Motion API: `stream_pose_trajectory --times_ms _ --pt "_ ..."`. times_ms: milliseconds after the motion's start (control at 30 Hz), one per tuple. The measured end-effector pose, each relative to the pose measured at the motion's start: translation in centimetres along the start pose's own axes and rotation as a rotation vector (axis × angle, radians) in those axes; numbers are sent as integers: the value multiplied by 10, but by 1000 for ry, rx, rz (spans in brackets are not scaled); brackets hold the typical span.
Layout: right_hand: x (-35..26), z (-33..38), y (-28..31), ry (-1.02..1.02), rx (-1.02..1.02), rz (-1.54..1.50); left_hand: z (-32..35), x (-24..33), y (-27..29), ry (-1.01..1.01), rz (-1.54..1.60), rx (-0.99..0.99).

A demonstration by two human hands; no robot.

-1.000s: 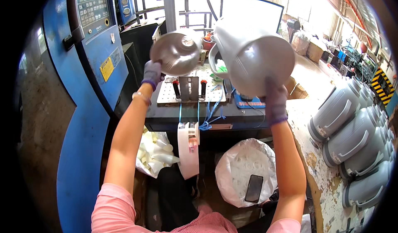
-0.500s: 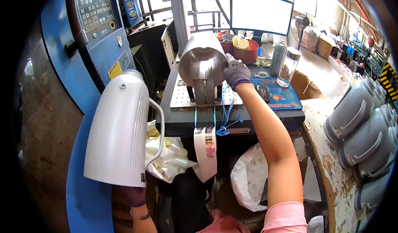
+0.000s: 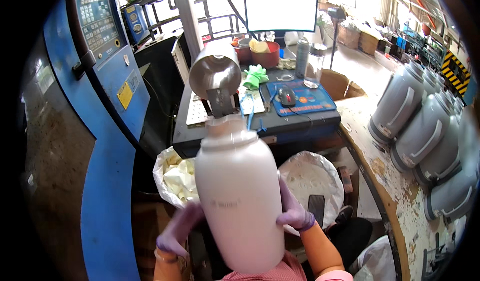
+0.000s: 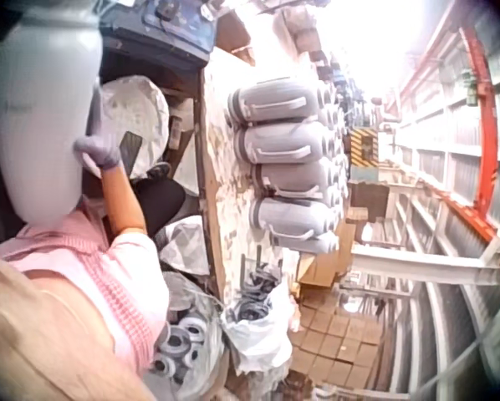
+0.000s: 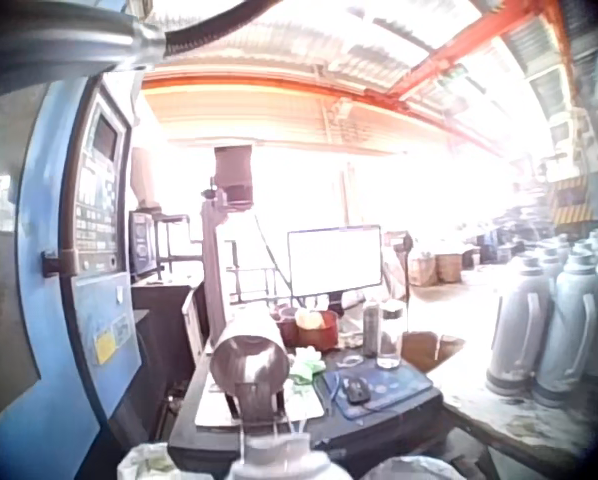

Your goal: The person assembles white thermos flasks by inserting a metal liner into the body, attaching a grey handle, and screwing on a grey lid. The person handles the components one at a time and places the finished thermos on a nearby table.

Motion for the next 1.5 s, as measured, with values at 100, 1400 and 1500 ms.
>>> stream_pose_trajectory --times_ms 100,1400,1500 --pt "17 66 -13 -89 -4 67 -60 29 7 -196 -14 297" --pt "-220 528 136 -1211 1321 1586 -106 -52 -183 -297 -931 -277" --pt "-235 423 118 -563 1260 1058 -98 -67 -217 -451 -955 -402"
Point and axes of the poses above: each hand's wrist, its own z-axis away from the middle knuckle, its own y-axis out of the back of the hand, x = y × z, the point moved 8 cm from there along -z, towards the middle knuckle, and after that the axes turned 12 degrees about z, right-handed, at the moved point
